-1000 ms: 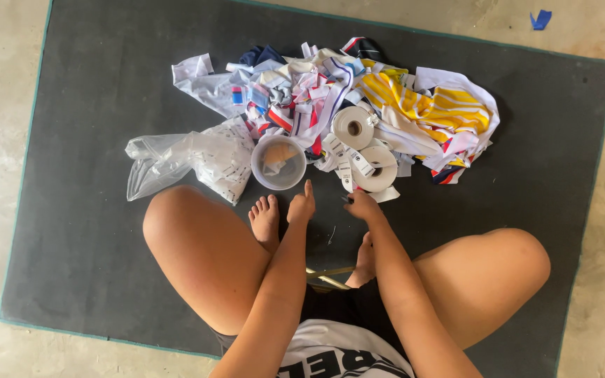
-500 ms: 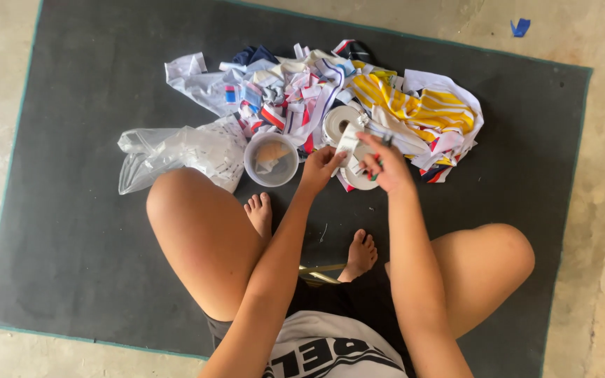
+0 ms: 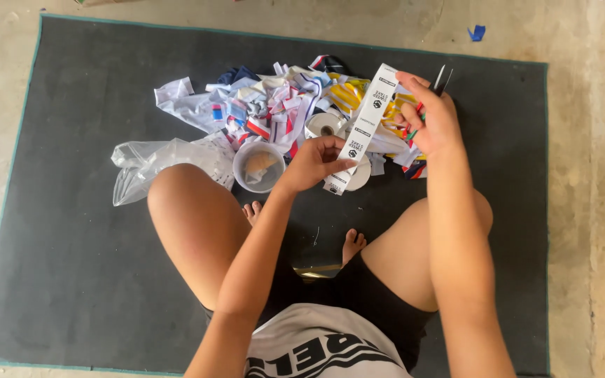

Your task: The person sits on a mat and uses scissors to cut individual labels from a roll of white adhesive tape. They handle the roll and the cut labels, placing them into a small plastic container.

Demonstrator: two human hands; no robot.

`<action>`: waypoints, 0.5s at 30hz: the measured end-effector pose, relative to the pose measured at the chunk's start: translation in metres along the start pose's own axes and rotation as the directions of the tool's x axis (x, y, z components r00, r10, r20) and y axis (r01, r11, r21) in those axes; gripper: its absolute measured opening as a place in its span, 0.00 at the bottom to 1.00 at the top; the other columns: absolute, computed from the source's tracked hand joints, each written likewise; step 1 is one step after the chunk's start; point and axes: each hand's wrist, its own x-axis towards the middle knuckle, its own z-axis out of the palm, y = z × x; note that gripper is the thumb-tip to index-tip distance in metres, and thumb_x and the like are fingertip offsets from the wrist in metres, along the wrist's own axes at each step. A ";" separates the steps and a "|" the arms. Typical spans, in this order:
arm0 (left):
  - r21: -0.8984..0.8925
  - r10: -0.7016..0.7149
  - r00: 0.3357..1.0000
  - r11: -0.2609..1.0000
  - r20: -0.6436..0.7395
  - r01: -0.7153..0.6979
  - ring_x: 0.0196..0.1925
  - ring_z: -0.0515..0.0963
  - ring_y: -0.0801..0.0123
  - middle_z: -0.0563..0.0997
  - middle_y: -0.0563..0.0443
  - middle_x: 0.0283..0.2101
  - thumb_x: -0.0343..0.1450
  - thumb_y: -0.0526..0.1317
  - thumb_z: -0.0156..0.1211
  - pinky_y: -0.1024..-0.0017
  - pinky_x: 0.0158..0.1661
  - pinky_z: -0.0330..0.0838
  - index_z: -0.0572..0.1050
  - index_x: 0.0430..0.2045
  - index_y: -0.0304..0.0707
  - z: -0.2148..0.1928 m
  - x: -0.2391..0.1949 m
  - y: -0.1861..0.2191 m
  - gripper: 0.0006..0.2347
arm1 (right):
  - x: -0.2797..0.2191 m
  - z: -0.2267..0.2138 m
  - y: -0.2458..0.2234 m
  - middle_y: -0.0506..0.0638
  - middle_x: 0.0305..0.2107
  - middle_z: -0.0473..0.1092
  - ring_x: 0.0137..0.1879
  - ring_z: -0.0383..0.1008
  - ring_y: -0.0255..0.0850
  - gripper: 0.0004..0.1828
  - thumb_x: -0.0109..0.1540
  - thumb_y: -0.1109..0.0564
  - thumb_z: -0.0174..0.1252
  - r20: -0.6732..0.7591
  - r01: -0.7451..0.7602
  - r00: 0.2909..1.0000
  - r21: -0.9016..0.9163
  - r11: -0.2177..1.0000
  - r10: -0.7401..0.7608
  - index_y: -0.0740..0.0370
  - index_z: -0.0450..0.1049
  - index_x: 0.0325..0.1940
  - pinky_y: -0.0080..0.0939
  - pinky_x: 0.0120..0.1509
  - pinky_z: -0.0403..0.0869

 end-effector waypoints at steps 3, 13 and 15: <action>0.053 -0.007 0.999 0.999 0.038 0.005 0.37 0.82 0.70 0.84 0.41 0.35 0.67 0.30 0.72 0.72 0.43 0.80 0.78 0.48 0.27 -0.002 -0.005 0.026 0.15 | -0.015 0.011 -0.027 0.50 0.56 0.74 0.15 0.49 0.28 0.22 0.66 0.50 0.65 -0.004 0.018 1.000 -0.071 0.997 -0.018 0.62 0.76 0.61 0.44 0.36 0.76; 0.001 -0.110 0.982 0.994 0.153 0.111 0.41 0.84 0.74 0.86 0.45 0.42 0.67 0.28 0.69 0.78 0.41 0.79 0.64 0.67 0.39 -0.012 -0.015 0.039 0.31 | -0.036 0.026 -0.056 0.56 0.57 0.78 0.15 0.46 0.27 0.16 0.57 0.48 0.66 -0.257 -0.030 0.965 0.089 0.996 0.052 0.60 0.82 0.42 0.31 0.32 0.66; 0.098 -0.086 0.989 0.992 0.124 0.074 0.45 0.83 0.73 0.86 0.51 0.41 0.67 0.30 0.69 0.71 0.50 0.81 0.66 0.66 0.41 -0.001 -0.023 0.050 0.30 | -0.037 0.018 -0.062 0.55 0.58 0.78 0.15 0.44 0.28 0.21 0.56 0.50 0.64 -0.340 0.000 0.938 0.171 0.985 0.059 0.65 0.80 0.47 0.30 0.28 0.66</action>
